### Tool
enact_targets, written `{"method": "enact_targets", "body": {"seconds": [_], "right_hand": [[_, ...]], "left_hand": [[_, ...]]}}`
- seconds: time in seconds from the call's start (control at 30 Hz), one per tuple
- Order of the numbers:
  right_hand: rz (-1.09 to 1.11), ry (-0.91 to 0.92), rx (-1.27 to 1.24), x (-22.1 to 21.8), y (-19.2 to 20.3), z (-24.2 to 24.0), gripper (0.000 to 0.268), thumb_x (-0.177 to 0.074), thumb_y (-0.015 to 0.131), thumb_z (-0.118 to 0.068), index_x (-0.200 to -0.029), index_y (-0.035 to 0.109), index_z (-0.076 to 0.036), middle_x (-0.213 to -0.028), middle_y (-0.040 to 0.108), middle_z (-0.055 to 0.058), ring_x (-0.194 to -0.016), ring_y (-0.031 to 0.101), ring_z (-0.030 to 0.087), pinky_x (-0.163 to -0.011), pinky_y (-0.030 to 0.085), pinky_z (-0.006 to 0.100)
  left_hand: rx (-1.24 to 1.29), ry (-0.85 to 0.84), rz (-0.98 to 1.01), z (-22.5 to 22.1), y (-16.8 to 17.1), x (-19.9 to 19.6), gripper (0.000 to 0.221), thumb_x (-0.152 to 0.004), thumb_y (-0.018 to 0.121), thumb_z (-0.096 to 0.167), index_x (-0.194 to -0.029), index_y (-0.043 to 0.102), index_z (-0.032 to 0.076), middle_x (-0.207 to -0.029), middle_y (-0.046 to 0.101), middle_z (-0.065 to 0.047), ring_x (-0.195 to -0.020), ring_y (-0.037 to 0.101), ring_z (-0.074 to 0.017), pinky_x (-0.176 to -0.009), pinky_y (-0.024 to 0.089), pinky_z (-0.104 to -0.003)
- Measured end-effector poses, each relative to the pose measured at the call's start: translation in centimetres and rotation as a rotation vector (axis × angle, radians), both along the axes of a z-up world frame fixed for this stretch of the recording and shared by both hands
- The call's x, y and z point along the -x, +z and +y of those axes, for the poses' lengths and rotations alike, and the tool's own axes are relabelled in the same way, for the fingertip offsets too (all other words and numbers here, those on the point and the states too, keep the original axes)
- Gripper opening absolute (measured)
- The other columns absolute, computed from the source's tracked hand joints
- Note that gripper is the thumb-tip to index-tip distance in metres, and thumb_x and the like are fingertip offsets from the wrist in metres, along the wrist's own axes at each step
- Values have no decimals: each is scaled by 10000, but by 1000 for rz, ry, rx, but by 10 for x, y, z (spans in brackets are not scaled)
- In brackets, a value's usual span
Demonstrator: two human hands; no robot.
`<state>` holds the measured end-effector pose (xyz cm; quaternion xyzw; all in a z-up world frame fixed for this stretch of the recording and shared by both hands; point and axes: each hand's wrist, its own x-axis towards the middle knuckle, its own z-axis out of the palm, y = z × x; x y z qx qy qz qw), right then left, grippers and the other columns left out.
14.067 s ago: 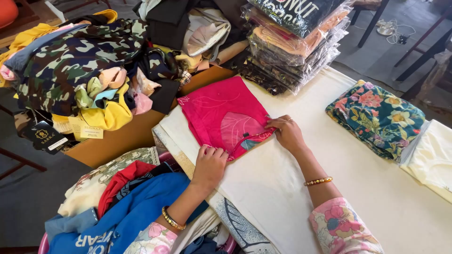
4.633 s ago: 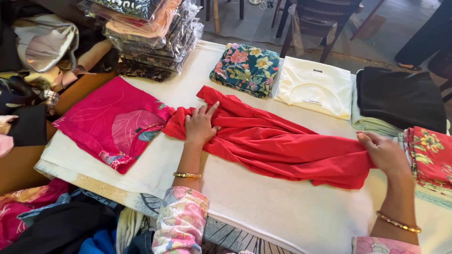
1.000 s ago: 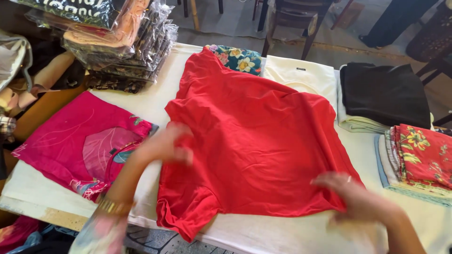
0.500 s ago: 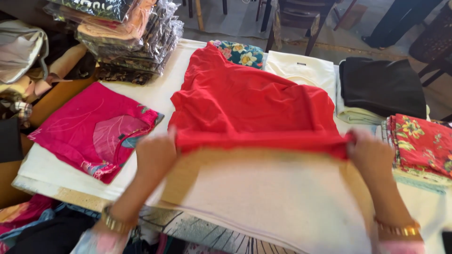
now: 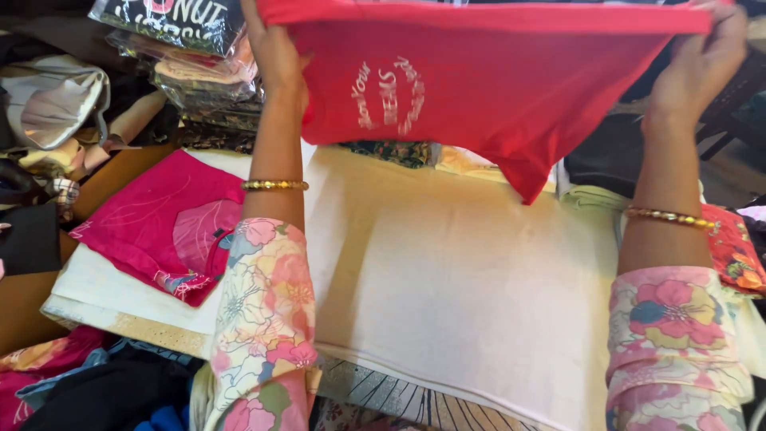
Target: Folding and arranging various garments on a workspace table.
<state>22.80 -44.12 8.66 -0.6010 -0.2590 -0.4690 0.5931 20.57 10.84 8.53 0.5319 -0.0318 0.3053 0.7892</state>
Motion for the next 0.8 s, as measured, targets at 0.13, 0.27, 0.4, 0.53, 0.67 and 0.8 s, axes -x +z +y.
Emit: {"method": "enact_targets", "body": {"seconds": [0.13,0.27,0.4,0.53,0.67,0.8], "right_hand": [[-104,-24,31,25,37,4,71,-1229,558,-48,-1196,585,9,-1169,661,49,-1060,625,104,-951,529,253],[-101,28,-36,50,38,22,147,-1174,535,-89,-1268,612,-7,-1275,698,69,-1173,686,123,-1039,568,276],[-119,42,17,73,12,15,85,-1180,566,-61,-1211,576,18,-1251,647,82,-1164,627,129,-1036,531,280],[59,-44,140,112,-4,6,76,-1212,597,6,-1158,587,59,-1152,674,119,-997,634,138,-883,535,284],[481,-216,250,110,-28,7,137,-1160,637,13,-1023,630,15,-872,658,69,-598,582,115,-462,449,267],[777,27,-84,68,-45,30,95,-1054,568,-69,-987,634,-85,-921,729,31,-652,723,78,-533,583,229]], "left_hand": [[91,-43,-229,17,16,-18,625,-1021,439,204,-1624,275,216,-1392,582,-138,-1167,618,-300,-872,605,-560],[118,-42,-280,10,19,15,644,-1016,461,209,-1622,244,227,-1498,490,-144,-1250,577,-325,-879,624,-571],[106,28,-300,-1,14,73,656,-1044,495,340,-1619,184,295,-1614,345,-101,-1323,512,-303,-900,607,-552],[-144,130,-267,18,-13,92,519,-1120,501,408,-1579,389,193,-1441,469,-105,-1189,605,-218,-896,625,-427],[-350,30,211,45,-53,66,468,-1140,400,411,-1356,634,69,-895,622,-145,-639,566,-215,-492,410,-329],[-303,-91,549,20,-56,41,506,-1118,326,483,-1456,413,117,-1038,676,-148,-743,666,-261,-718,497,-465]]}}
